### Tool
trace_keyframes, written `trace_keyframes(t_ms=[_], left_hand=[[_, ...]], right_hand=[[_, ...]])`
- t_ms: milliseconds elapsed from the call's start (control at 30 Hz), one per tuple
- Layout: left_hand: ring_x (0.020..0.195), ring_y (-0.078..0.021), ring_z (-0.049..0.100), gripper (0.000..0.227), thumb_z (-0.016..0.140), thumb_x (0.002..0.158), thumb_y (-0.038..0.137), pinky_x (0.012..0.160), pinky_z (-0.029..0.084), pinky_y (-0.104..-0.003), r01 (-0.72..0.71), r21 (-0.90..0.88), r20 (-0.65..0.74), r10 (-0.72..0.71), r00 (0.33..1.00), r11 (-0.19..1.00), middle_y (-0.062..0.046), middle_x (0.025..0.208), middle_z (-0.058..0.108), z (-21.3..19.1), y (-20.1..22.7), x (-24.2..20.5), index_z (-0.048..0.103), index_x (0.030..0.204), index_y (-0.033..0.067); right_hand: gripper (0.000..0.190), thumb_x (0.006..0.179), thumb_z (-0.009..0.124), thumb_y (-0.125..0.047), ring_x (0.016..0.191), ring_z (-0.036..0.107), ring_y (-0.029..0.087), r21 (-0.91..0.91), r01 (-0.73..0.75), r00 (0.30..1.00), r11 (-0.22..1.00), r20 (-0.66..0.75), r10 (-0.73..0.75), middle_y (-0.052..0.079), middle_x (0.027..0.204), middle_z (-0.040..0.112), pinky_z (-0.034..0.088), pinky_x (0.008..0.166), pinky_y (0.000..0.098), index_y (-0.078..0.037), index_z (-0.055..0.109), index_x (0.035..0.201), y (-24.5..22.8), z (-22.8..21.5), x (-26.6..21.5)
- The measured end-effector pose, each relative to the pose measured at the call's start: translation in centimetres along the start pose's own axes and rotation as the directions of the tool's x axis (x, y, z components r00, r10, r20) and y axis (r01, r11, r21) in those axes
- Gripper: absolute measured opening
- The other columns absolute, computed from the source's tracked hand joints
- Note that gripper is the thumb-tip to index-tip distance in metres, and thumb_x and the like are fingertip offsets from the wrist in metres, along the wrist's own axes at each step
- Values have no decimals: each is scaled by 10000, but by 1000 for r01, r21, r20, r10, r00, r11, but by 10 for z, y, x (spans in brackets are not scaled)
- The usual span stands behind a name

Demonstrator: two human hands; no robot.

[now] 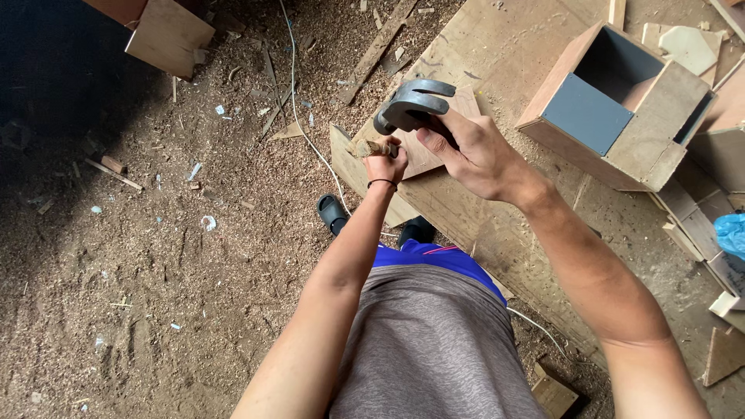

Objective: The person uses a chisel and hammer to carve a rectangular wooden block on a workbench. They repeatedly position the chisel and strike it with the hammer to remove wood shavings, occasionally adjusting the block's position.

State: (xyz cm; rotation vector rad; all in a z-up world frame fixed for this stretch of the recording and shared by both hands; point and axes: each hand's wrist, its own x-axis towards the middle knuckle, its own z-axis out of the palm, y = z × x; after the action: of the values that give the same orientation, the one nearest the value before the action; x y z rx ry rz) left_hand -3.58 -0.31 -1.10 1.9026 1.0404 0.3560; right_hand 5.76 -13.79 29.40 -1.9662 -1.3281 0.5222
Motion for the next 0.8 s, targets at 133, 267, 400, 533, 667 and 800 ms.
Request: trace_keyframes(t_ms=[133, 267, 400, 533, 667, 800], left_hand=[[804, -318, 754, 165, 697, 797, 182, 745, 603, -400, -70, -12, -25, 70, 997, 997, -167, 866, 751, -1, 0, 1, 741, 931, 97], [790, -338, 752, 164, 689, 774, 165, 753, 598, -413, -97, -4, -42, 97, 994, 995, -167, 830, 758, 0, -1, 1, 748, 906, 87], [792, -378, 716, 158, 706, 746, 155, 741, 581, -454, -244, 67, -110, 250, 962, 968, -175, 818, 744, 5, -5, 2, 741, 880, 78], [827, -415, 672, 143, 719, 743, 176, 743, 548, -506, -280, 163, -109, 299, 948, 946, -174, 836, 742, 11, -13, 6, 754, 858, 99], [838, -389, 689, 167, 706, 783, 216, 804, 561, -492, -185, 106, -17, 188, 982, 977, -159, 842, 740, 12, -18, 9, 748, 903, 107], [780, -438, 659, 152, 736, 732, 174, 710, 537, -520, -347, 201, -84, 370, 925, 916, -176, 795, 731, 9, -10, 7, 742, 841, 68]], right_hand=[[403, 1106, 430, -332, 687, 696, 211, 10, 98, 994, 995, -51, -97, 63, 700, 684, 355, 862, 653, -25, 583, 1318, -8, -3, -1], [380, 1095, 472, -329, 599, 669, 224, 8, -52, 998, 999, 27, 52, 126, 720, 650, 572, 625, 436, -11, 577, 1275, -9, -2, -3], [358, 1109, 494, -320, 641, 687, 252, -68, -22, 1000, 997, 16, 24, 162, 758, 658, 554, 609, 435, 14, 588, 1193, -4, 0, -4], [376, 1093, 488, -332, 621, 684, 274, -88, -10, 999, 996, 35, 13, 163, 712, 647, 550, 603, 450, 3, 586, 1233, 0, 3, -5], [401, 1090, 477, -353, 602, 680, 275, -106, -28, 998, 994, 57, 34, 151, 676, 641, 553, 594, 463, -16, 575, 1284, 3, 7, -7], [440, 1091, 466, -373, 574, 666, 267, -123, -23, 997, 992, 72, 32, 143, 642, 632, 554, 575, 476, -38, 559, 1360, 6, 11, -7]])
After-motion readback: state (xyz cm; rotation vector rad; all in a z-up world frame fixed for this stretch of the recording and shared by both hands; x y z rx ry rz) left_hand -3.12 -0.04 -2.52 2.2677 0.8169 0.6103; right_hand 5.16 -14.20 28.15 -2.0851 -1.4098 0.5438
